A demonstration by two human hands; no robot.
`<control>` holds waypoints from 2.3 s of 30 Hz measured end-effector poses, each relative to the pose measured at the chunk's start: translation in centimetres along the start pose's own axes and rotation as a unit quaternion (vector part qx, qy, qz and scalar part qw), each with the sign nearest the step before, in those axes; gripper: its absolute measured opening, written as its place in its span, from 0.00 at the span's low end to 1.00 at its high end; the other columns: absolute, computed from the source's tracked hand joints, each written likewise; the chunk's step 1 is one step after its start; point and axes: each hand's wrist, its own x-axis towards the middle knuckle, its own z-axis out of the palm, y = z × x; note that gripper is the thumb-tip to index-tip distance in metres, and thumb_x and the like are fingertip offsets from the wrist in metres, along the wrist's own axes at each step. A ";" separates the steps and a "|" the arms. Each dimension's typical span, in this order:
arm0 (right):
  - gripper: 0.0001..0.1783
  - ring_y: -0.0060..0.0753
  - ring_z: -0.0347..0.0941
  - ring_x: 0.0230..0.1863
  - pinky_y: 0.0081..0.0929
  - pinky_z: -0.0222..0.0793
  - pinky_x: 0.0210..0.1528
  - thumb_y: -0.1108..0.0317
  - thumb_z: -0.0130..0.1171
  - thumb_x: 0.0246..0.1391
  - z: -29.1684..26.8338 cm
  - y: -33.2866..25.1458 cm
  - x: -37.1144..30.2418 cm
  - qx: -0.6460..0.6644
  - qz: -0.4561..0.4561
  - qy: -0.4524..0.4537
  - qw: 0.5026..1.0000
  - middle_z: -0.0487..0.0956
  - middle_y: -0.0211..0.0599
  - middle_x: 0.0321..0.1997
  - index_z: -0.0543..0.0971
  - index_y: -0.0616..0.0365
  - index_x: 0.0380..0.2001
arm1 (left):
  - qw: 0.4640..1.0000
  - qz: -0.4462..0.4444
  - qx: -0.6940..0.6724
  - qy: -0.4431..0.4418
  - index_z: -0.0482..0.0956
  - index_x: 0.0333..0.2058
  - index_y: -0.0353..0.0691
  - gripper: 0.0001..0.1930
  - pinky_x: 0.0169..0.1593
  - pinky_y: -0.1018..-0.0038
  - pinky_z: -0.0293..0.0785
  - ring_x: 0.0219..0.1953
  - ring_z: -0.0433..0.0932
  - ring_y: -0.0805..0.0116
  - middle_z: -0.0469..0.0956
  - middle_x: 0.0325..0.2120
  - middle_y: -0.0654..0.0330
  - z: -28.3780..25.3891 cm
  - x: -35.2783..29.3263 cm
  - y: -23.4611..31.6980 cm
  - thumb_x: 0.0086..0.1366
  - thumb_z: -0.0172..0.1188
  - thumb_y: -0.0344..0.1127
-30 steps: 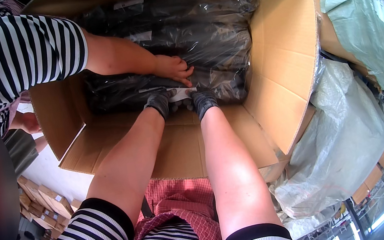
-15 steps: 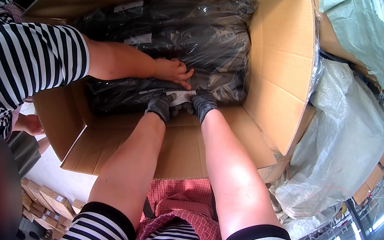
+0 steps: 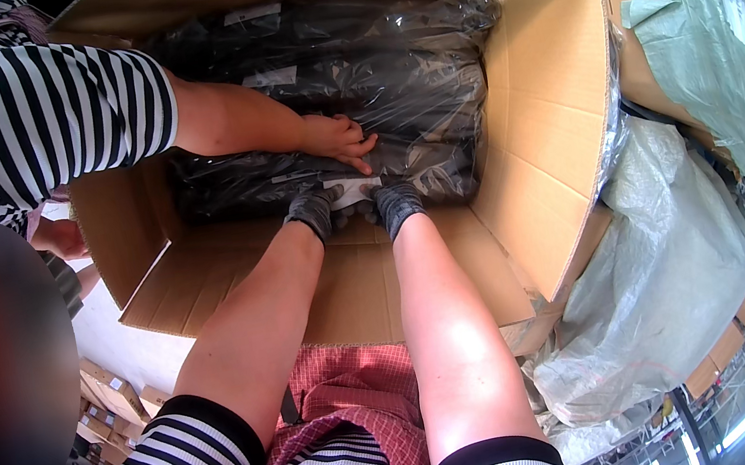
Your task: The person packs plastic-wrapped items into a large cardboard box and applies shipping labels.
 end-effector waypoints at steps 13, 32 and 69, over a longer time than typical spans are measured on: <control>0.16 0.33 0.72 0.20 0.30 0.65 0.19 0.56 0.65 0.49 -0.5 0.3 1.3 -0.037 0.079 -0.017 0.996 0.76 0.32 0.23 0.72 0.51 0.35 | 1.000 0.016 -0.006 -0.006 0.74 0.40 0.40 0.09 0.16 0.67 0.69 0.20 0.76 0.59 0.78 0.26 0.55 0.3 -1.1 0.2 0.61 0.59 0.33; 0.26 0.38 0.71 0.17 0.35 0.68 0.18 0.58 0.68 0.46 0.0 -0.6 -3.1 -0.108 0.018 0.003 0.994 0.74 0.40 0.20 0.69 0.57 0.43 | 0.998 -0.036 0.007 0.043 0.75 0.37 0.40 0.11 0.15 0.66 0.69 0.19 0.74 0.58 0.77 0.27 0.55 0.2 -1.6 -0.4 0.57 0.64 0.36; 0.18 0.36 0.67 0.15 0.36 0.67 0.16 0.56 0.66 0.48 0.7 0.9 -3.7 -0.075 0.098 0.046 0.991 0.72 0.35 0.20 0.72 0.55 0.33 | 0.998 -0.030 -0.007 0.059 0.76 0.35 0.39 0.10 0.16 0.63 0.71 0.19 0.75 0.57 0.78 0.25 0.54 0.6 -2.5 1.6 0.58 0.64 0.37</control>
